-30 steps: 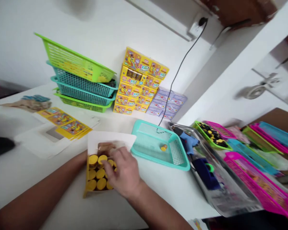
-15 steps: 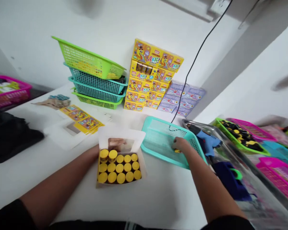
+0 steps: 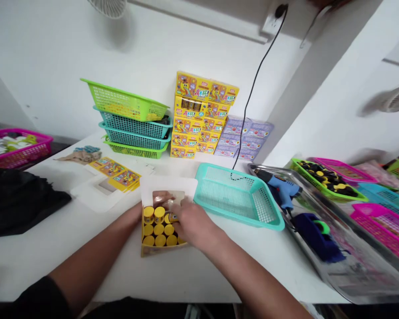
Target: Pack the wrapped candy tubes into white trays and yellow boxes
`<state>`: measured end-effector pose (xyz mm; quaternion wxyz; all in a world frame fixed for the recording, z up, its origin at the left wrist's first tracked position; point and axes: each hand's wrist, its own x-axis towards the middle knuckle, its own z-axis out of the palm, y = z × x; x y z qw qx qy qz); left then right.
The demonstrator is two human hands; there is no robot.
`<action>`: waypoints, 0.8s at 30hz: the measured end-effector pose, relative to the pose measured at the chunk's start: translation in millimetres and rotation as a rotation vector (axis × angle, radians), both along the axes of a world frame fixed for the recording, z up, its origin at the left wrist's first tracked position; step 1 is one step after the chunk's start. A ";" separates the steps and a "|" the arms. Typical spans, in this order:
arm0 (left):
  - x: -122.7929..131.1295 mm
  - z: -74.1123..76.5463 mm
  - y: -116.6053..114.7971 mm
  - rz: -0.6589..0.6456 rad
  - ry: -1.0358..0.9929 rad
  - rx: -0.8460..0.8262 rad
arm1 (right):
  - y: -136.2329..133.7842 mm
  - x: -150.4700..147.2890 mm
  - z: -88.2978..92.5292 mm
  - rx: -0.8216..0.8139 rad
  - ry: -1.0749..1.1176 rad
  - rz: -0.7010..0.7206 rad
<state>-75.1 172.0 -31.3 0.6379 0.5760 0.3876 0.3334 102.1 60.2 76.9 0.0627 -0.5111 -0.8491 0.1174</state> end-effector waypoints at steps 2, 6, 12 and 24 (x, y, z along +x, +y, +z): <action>-5.6 6.0 -2.7 0.068 0.015 0.015 | 11.1 -11.5 -8.3 0.079 -0.235 0.000; -32.1 22.8 -9.3 0.309 0.137 -0.054 | 25.0 -17.4 -21.8 0.111 -0.270 0.039; -74.2 40.0 -35.1 0.254 0.142 -0.118 | 9.7 4.5 -27.1 0.252 0.135 -0.100; -50.0 27.7 -102.4 0.343 0.107 -0.001 | -70.3 164.5 -66.2 0.478 0.435 -0.789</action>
